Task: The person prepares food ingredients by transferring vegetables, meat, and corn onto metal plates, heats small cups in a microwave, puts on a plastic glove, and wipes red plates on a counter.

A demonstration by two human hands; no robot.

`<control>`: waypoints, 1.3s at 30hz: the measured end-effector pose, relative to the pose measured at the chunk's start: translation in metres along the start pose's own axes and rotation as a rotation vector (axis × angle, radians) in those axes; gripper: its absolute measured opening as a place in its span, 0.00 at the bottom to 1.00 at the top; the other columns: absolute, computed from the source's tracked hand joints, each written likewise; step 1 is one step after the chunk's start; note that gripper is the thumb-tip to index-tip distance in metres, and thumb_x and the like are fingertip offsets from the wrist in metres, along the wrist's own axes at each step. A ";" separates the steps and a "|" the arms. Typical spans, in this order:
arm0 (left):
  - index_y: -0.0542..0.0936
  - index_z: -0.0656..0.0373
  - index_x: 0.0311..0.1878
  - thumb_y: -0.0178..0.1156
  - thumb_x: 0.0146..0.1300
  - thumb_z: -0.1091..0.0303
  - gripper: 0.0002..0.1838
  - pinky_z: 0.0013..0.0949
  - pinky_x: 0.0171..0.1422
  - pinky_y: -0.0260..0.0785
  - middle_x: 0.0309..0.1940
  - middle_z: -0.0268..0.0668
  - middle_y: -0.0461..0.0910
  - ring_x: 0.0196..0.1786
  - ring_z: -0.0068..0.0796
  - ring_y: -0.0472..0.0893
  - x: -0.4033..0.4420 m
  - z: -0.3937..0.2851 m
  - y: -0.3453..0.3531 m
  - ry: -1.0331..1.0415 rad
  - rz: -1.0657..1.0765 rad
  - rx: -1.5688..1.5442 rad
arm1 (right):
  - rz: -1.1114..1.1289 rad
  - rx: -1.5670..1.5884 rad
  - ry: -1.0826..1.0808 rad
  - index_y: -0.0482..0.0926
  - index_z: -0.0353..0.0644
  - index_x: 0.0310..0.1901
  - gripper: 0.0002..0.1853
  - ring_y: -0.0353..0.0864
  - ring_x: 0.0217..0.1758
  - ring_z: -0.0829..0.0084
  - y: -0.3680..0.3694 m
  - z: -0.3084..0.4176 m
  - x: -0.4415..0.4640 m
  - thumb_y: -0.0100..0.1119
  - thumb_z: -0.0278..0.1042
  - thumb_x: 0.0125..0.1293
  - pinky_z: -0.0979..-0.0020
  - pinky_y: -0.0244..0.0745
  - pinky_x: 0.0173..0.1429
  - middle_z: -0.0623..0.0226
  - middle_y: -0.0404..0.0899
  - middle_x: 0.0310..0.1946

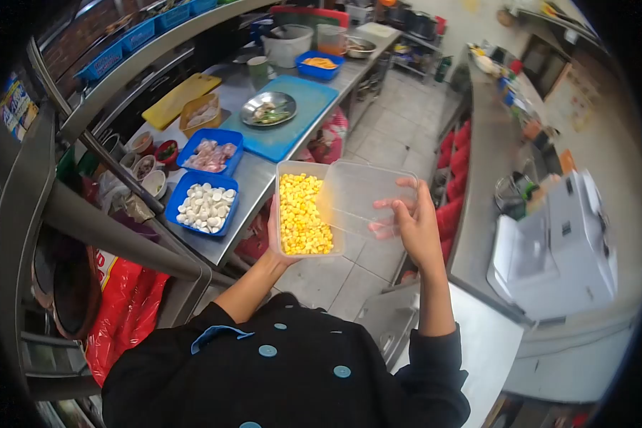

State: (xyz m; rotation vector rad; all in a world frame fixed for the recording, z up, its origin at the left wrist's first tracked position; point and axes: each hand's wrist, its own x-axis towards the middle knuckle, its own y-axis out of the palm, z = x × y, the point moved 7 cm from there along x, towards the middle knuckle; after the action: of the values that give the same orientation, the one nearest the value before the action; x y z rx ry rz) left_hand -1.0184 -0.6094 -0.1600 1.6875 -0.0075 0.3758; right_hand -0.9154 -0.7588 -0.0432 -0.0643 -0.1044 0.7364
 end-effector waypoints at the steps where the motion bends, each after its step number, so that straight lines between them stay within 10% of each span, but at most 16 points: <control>1: 0.59 0.48 0.67 0.38 0.65 0.39 0.33 0.52 0.66 0.59 0.65 0.38 0.63 0.64 0.42 0.66 0.011 -0.011 -0.005 0.038 -0.017 0.005 | 0.043 0.076 0.041 0.55 0.38 0.54 0.16 0.83 0.28 0.61 0.001 -0.015 0.027 0.38 0.20 0.66 0.71 0.80 0.25 0.48 0.77 0.38; 23: 0.59 0.52 0.66 0.40 0.62 0.35 0.38 0.52 0.62 0.64 0.61 0.43 0.65 0.60 0.44 0.70 0.195 -0.249 -0.126 0.590 -0.324 0.172 | 0.420 0.531 0.251 0.56 0.39 0.54 0.19 0.82 0.33 0.52 0.135 -0.139 0.444 0.47 0.22 0.63 0.62 0.82 0.31 0.41 0.75 0.41; 27: 0.61 0.51 0.66 0.41 0.65 0.41 0.32 0.55 0.63 0.62 0.62 0.41 0.66 0.61 0.44 0.70 0.172 -0.254 -0.129 0.786 -0.306 0.123 | 0.453 0.300 -0.093 0.58 0.37 0.54 0.16 0.82 0.34 0.53 0.157 -0.123 0.492 0.45 0.25 0.66 0.64 0.81 0.35 0.46 0.76 0.43; 30: 0.60 0.50 0.67 0.41 0.65 0.41 0.33 0.55 0.61 0.64 0.62 0.41 0.66 0.60 0.44 0.70 0.151 -0.237 -0.125 0.970 -0.339 0.110 | 0.633 -0.566 -0.856 0.71 0.34 0.46 0.14 0.80 0.43 0.54 0.192 -0.123 0.483 0.47 0.15 0.58 0.62 0.76 0.45 0.51 0.78 0.43; 39: 0.63 0.59 0.64 0.40 0.67 0.47 0.30 0.50 0.62 0.65 0.60 0.46 0.68 0.58 0.45 0.72 0.074 -0.112 -0.124 1.513 -0.586 -0.032 | 0.896 -0.244 -1.002 0.74 0.33 0.50 0.21 0.77 0.51 0.54 0.204 -0.077 0.458 0.44 0.11 0.54 0.63 0.71 0.56 0.51 0.77 0.48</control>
State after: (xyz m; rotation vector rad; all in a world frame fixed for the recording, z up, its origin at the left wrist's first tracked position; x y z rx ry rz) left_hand -0.9483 -0.4662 -0.2491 0.9444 1.5188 1.0768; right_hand -0.7053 -0.3019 -0.1062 0.0379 -1.1817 1.5961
